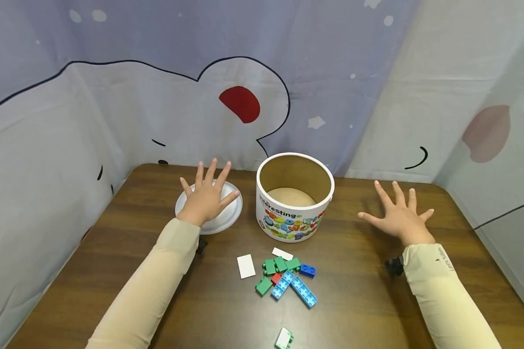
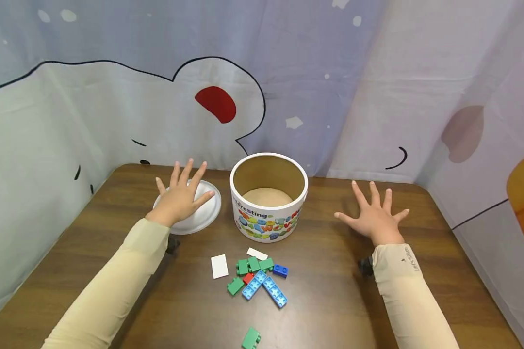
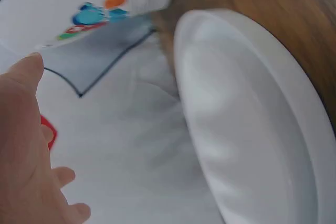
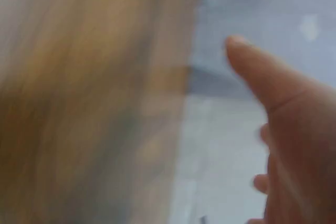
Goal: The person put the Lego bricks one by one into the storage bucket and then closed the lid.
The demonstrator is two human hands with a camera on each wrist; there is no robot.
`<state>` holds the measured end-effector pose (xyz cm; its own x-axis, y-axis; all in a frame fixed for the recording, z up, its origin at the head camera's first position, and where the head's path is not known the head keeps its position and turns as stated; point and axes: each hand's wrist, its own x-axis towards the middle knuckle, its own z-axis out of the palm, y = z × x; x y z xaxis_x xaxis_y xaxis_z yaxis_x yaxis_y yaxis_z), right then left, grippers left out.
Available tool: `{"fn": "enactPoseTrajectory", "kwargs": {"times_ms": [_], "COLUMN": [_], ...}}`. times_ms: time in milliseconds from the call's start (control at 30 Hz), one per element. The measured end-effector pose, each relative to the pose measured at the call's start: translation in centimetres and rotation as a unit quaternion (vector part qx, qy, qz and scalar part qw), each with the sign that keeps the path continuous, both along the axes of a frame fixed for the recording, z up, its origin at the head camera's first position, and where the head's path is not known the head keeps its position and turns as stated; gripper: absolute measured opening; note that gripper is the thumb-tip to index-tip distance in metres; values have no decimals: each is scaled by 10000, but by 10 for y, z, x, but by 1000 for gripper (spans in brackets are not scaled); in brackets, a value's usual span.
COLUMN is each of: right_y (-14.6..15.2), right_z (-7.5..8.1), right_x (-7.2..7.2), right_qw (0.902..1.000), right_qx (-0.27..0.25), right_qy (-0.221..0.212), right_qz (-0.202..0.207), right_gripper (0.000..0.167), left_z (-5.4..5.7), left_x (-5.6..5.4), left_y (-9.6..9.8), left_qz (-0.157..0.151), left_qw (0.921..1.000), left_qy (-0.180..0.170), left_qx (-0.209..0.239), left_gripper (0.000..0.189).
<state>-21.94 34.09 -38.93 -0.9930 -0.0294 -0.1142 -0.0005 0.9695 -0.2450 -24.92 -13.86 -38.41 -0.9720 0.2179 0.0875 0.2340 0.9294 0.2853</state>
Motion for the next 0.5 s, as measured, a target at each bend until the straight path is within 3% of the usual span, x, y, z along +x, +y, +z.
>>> {"fn": "enactPoseTrajectory", "kwargs": {"times_ms": [200,500], "right_y": [-25,-77], "right_z": [17,23], "right_x": [13,33], "right_qw": [9981,9784], "right_qx": [-482,-1284], "right_qy": [-36,63], "right_qz": [393,1621], "right_gripper": [100,46], "left_z": [4,9], "left_x": [13,30], "left_y": [10,36], "left_qz": [-239,-800], "left_qw": [9984,9872], "left_qy": [353,1112], "left_qx": [375,812], "left_gripper": [80,79]}}
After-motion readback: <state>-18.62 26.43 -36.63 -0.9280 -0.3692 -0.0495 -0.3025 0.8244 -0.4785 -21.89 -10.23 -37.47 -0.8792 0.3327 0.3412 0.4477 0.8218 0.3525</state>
